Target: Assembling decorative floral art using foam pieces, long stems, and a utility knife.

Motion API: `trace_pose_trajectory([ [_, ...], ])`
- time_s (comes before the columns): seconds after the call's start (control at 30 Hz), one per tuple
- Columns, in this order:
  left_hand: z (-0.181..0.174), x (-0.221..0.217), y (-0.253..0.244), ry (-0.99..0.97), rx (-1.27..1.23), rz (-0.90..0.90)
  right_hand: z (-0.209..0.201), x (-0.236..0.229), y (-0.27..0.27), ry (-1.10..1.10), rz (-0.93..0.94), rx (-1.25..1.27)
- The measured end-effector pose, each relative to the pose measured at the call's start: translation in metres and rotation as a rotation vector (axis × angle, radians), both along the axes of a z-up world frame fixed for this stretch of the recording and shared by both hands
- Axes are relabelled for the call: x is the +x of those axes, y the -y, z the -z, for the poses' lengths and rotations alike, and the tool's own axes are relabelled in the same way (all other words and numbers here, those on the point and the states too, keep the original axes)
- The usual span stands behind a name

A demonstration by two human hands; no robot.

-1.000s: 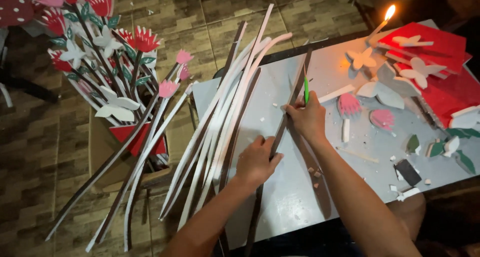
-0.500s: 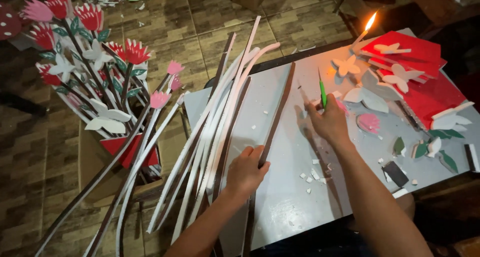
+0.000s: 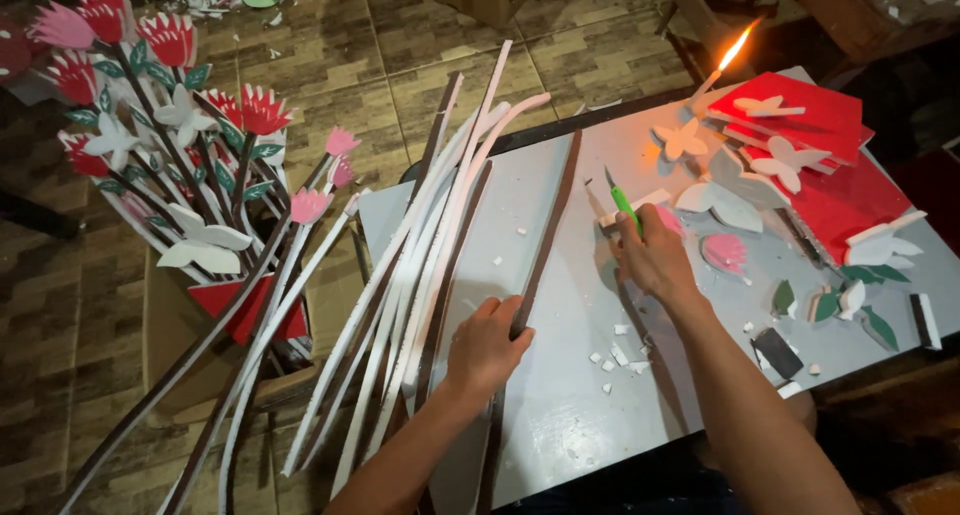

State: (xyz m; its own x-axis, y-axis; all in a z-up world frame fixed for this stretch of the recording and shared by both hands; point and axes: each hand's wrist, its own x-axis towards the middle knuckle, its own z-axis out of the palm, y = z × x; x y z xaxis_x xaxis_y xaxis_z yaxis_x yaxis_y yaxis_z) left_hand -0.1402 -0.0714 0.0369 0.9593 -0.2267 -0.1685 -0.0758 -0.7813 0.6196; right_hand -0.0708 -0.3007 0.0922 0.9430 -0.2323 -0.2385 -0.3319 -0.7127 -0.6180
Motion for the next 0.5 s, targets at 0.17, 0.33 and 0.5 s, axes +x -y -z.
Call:
trace_pose_trajectory([
  [0.17,-0.019,0.006,0.001,0.160,-0.092,-0.051,0.015,0.004,0.018,0.118,0.004,0.104],
  [0.33,-0.071,0.028,-0.022,0.555,-0.119,-0.057,0.024,-0.011,0.034,0.167,0.025,0.148],
  [0.5,-0.137,0.064,-0.058,1.020,0.270,0.096,0.021,-0.065,0.050,0.262,0.113,0.164],
])
